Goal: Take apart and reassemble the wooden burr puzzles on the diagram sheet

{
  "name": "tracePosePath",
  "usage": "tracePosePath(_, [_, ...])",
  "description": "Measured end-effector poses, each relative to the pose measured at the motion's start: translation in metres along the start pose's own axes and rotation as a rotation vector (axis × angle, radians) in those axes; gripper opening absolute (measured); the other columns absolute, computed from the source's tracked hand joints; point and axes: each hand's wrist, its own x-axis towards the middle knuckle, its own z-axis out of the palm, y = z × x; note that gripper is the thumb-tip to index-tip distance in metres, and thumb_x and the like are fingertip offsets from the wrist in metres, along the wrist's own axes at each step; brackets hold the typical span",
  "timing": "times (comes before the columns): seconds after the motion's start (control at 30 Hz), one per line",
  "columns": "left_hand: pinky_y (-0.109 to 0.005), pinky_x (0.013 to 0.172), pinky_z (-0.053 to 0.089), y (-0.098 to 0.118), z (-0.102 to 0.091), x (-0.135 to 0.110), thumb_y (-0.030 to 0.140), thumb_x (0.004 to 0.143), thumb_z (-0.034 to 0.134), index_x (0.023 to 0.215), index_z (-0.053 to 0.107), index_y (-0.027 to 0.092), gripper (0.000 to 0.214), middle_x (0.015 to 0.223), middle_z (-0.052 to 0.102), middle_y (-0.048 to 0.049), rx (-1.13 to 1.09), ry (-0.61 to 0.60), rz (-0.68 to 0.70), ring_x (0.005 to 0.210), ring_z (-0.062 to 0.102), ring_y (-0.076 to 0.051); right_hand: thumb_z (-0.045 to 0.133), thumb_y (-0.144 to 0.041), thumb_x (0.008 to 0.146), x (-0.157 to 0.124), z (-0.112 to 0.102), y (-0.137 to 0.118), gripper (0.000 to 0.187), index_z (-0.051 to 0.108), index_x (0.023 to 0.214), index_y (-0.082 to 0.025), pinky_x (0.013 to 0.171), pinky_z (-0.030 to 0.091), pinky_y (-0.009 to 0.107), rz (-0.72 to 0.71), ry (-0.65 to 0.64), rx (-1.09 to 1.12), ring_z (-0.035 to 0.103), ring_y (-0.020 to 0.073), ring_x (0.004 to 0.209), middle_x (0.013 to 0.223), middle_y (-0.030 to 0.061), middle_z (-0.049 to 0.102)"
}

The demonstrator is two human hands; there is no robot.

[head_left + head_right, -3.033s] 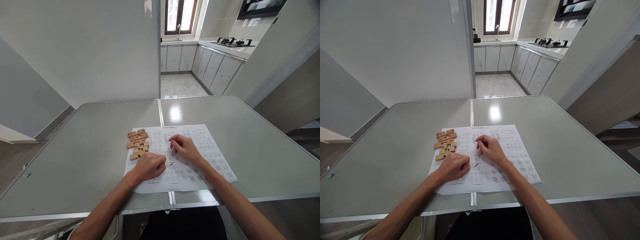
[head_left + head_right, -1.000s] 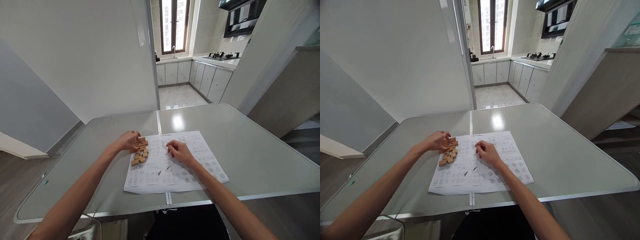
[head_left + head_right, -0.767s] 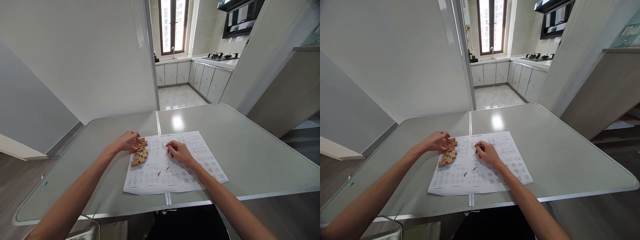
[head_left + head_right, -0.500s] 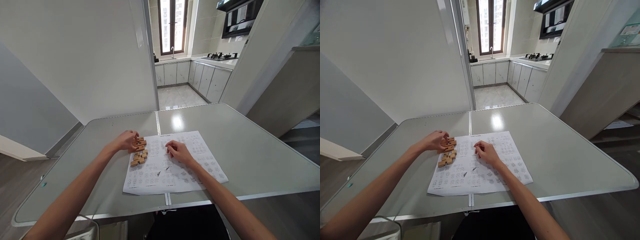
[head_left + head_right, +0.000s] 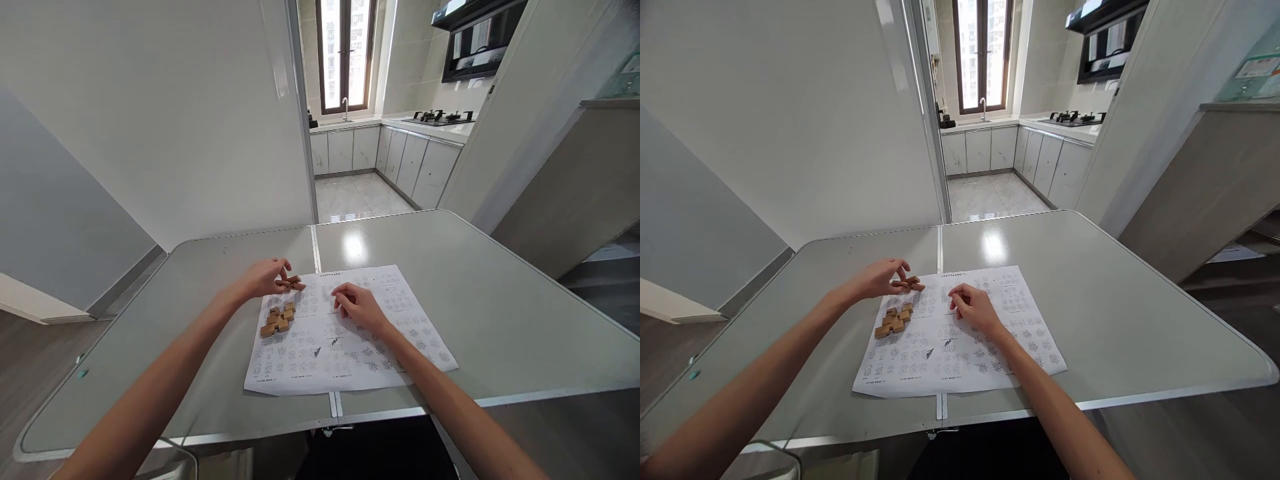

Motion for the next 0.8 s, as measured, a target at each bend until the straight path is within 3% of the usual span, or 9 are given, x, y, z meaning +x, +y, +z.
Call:
tracePosePath(0.17, [-0.033,0.074,0.047,0.017,-0.004,0.003,0.033,0.079,0.07,0.12,0.061,0.023,0.042,0.115,0.08,-0.0063,-0.072,0.023,0.027,0.1,0.072,-0.029,0.057,-0.043,0.096,0.002,0.0,0.003,0.024,0.069,0.097,-0.022,0.058,0.053,0.029,-0.003,0.033,0.007,0.064,0.0154,0.055,0.079,0.0017,0.074])
tracePosePath(0.3, [-0.032,0.078,0.051,0.039,-0.004,0.004,0.027,0.086,0.066,0.121,0.056,0.024,0.037,0.112,0.082,-0.0037,-0.184,0.028,0.091,0.099,0.075,-0.023,0.06,-0.048,0.096,0.004,-0.002,0.004,0.028,0.067,0.105,-0.023,0.066,0.054,0.031,-0.016,0.143,-0.004,0.068,0.02,0.078,0.098,0.0063,0.074])
tracePosePath(0.37, [-0.032,0.079,0.054,0.052,-0.002,0.005,0.029,0.087,0.069,0.12,0.056,0.022,0.036,0.109,0.083,-0.0059,-0.353,0.041,0.127,0.097,0.077,-0.022,0.064,-0.051,0.094,0.005,-0.004,0.003,0.034,0.066,0.111,-0.023,0.07,0.054,0.031,-0.025,0.168,-0.001,0.068,0.0225,0.093,0.112,0.0091,0.072])
tracePosePath(0.43, [-0.034,0.076,0.057,0.064,0.002,0.006,0.033,0.086,0.073,0.119,0.057,0.02,0.039,0.107,0.083,-0.0097,-0.556,0.066,0.131,0.091,0.078,-0.023,0.069,-0.054,0.091,0.005,-0.006,0.0,0.038,0.068,0.113,-0.023,0.071,0.054,0.031,-0.03,0.136,0.018,0.067,0.0227,0.095,0.116,0.0091,0.072])
tracePosePath(0.6, [-0.035,0.076,0.057,0.08,0.022,0.014,0.043,0.08,0.084,0.117,0.063,0.018,0.049,0.107,0.081,-0.0122,-0.823,0.117,0.04,0.094,0.077,-0.025,0.071,-0.06,0.091,0.003,-0.006,-0.007,0.039,0.072,0.089,-0.021,0.066,0.051,0.031,-0.018,0.007,0.141,0.063,0.018,0.069,0.082,0.0033,0.073])
tracePosePath(0.7, [-0.035,0.078,0.058,0.079,0.04,0.018,0.047,0.077,0.087,0.113,0.067,0.017,0.051,0.107,0.08,-0.0126,-0.889,0.157,-0.029,0.099,0.076,-0.027,0.073,-0.063,0.09,0.004,-0.009,-0.007,0.041,0.068,0.084,-0.022,0.056,0.044,0.03,-0.001,0.07,0.245,0.053,0.0146,0.057,0.067,-0.0011,0.063])
tracePosePath(0.8, [-0.037,0.083,0.059,0.082,0.058,0.018,0.043,0.081,0.083,0.112,0.067,0.018,0.042,0.101,0.08,-0.0105,-0.929,0.133,-0.006,0.096,0.076,-0.025,0.073,-0.064,0.09,0.007,-0.014,-0.004,0.043,0.063,0.081,-0.023,0.05,0.038,0.029,0.028,0.191,0.362,0.045,0.0126,0.053,0.066,-0.0032,0.056])
